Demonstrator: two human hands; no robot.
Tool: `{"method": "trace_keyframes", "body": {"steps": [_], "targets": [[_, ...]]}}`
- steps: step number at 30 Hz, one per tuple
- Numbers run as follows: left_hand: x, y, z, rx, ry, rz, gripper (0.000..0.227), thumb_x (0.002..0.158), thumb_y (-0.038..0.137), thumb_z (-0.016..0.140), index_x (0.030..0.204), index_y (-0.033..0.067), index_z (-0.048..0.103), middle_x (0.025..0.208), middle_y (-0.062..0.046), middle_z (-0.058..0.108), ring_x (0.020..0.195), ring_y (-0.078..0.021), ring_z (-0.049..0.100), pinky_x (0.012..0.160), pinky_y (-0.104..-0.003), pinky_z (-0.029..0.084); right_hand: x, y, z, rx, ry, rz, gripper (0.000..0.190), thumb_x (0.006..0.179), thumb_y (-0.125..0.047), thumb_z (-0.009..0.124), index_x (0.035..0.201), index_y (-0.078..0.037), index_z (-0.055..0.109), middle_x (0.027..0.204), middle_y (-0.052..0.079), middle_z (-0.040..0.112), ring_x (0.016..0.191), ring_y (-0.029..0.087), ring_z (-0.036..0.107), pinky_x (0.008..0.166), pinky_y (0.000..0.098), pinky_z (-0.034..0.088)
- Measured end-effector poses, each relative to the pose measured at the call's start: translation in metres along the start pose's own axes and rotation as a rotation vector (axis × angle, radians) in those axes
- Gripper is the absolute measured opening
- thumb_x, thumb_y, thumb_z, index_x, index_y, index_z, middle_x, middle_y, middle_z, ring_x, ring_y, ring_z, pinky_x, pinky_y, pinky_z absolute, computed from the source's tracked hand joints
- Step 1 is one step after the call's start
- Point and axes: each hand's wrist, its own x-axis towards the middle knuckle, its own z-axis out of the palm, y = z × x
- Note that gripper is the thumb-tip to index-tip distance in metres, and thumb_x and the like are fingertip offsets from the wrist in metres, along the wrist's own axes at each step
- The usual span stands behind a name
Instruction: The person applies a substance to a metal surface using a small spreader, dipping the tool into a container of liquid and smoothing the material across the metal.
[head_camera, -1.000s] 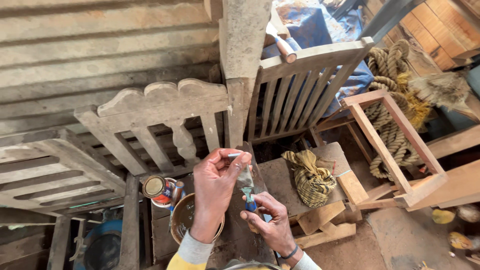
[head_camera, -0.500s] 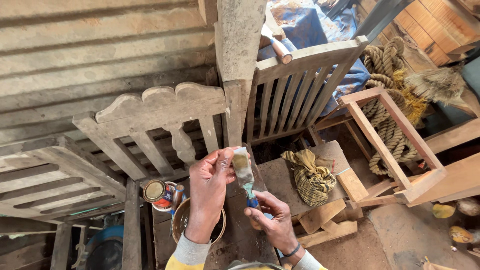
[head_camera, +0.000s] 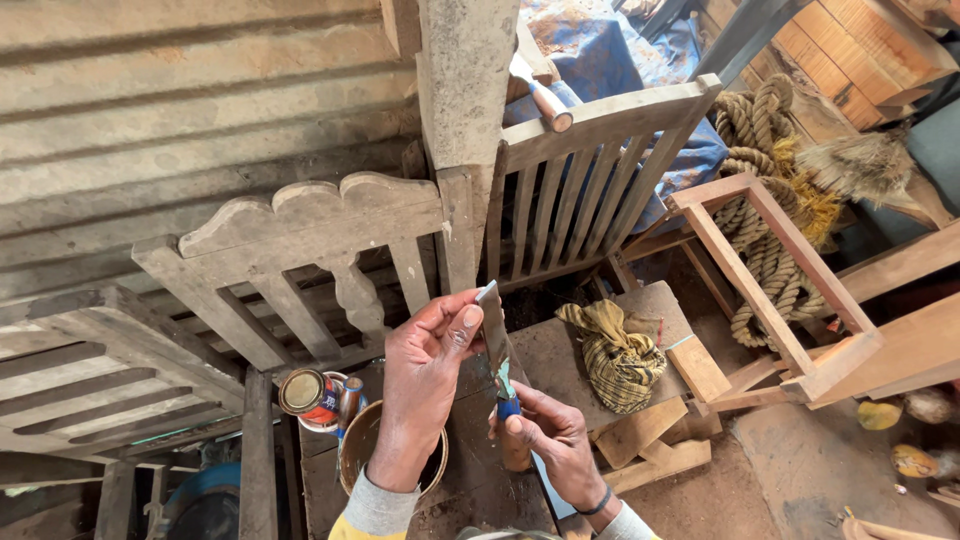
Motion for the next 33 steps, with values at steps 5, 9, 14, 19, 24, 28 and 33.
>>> {"method": "trace_keyframes", "body": {"steps": [5, 9, 14, 19, 24, 28, 33], "targets": [[0.005, 0.008, 0.008, -0.008, -0.019, 0.032, 0.030, 0.095, 0.021, 0.071, 0.117, 0.0006, 0.074, 0.101, -0.004, 0.079, 0.087, -0.0071, 0.072, 0.077, -0.025, 0.060, -0.003, -0.011, 0.006, 0.066, -0.047, 0.037, 0.054, 0.098, -0.022, 0.069, 0.144, 0.004, 0.057, 0.100, 0.012, 0.073, 0.088, 0.020, 0.069, 0.083, 0.0360, 0.059], [0.009, 0.009, 0.012, 0.010, 0.018, 0.032, 0.026, 0.093, 0.019, 0.075, 0.111, 0.0001, 0.075, 0.099, -0.004, 0.079, 0.083, -0.0078, 0.070, 0.074, -0.025, 0.059, -0.004, -0.017, 0.006, 0.105, -0.070, 0.084, 0.056, 0.099, -0.027, 0.068, 0.144, 0.004, 0.058, 0.097, 0.013, 0.073, 0.085, 0.021, 0.070, 0.081, 0.0355, 0.058], [0.013, 0.007, 0.013, 0.002, 0.028, 0.049, 0.024, 0.091, 0.018, 0.078, 0.107, 0.0003, 0.075, 0.092, -0.002, 0.076, 0.081, -0.0075, 0.070, 0.071, -0.024, 0.059, -0.004, -0.018, 0.007, 0.163, -0.059, 0.115, 0.056, 0.098, -0.028, 0.067, 0.144, 0.004, 0.057, 0.100, 0.013, 0.072, 0.088, 0.020, 0.070, 0.080, 0.0381, 0.061], [0.018, 0.004, 0.014, 0.010, 0.039, 0.056, 0.022, 0.090, 0.017, 0.078, 0.105, 0.0012, 0.075, 0.090, -0.001, 0.076, 0.079, -0.0064, 0.069, 0.069, -0.023, 0.058, -0.003, -0.021, 0.008, 0.198, -0.066, 0.126, 0.054, 0.100, -0.028, 0.064, 0.143, 0.004, 0.057, 0.099, 0.013, 0.073, 0.088, 0.021, 0.071, 0.078, 0.0378, 0.061], [0.018, 0.006, 0.016, 0.026, 0.049, 0.054, 0.022, 0.090, 0.018, 0.079, 0.104, 0.0017, 0.075, 0.090, 0.000, 0.075, 0.080, -0.0056, 0.069, 0.069, -0.022, 0.058, -0.003, -0.022, 0.007, 0.197, -0.085, 0.136, 0.054, 0.101, -0.029, 0.062, 0.144, 0.004, 0.057, 0.098, 0.014, 0.073, 0.085, 0.021, 0.071, 0.078, 0.0363, 0.061], [0.019, 0.009, 0.016, 0.037, 0.053, 0.053, 0.023, 0.089, 0.019, 0.079, 0.104, 0.0022, 0.075, 0.090, 0.000, 0.075, 0.080, -0.0055, 0.069, 0.069, -0.022, 0.058, -0.002, -0.024, 0.008, 0.200, -0.076, 0.143, 0.054, 0.102, -0.028, 0.061, 0.144, 0.004, 0.056, 0.098, 0.014, 0.072, 0.086, 0.020, 0.071, 0.077, 0.0362, 0.061], [0.020, 0.010, 0.016, 0.039, 0.064, 0.046, 0.024, 0.089, 0.020, 0.080, 0.103, 0.0019, 0.075, 0.090, -0.001, 0.075, 0.080, -0.0061, 0.070, 0.068, -0.023, 0.059, 0.000, -0.027, 0.009, 0.207, -0.089, 0.146, 0.053, 0.102, -0.029, 0.060, 0.144, 0.004, 0.056, 0.096, 0.016, 0.073, 0.084, 0.021, 0.071, 0.076, 0.0353, 0.061]]}}
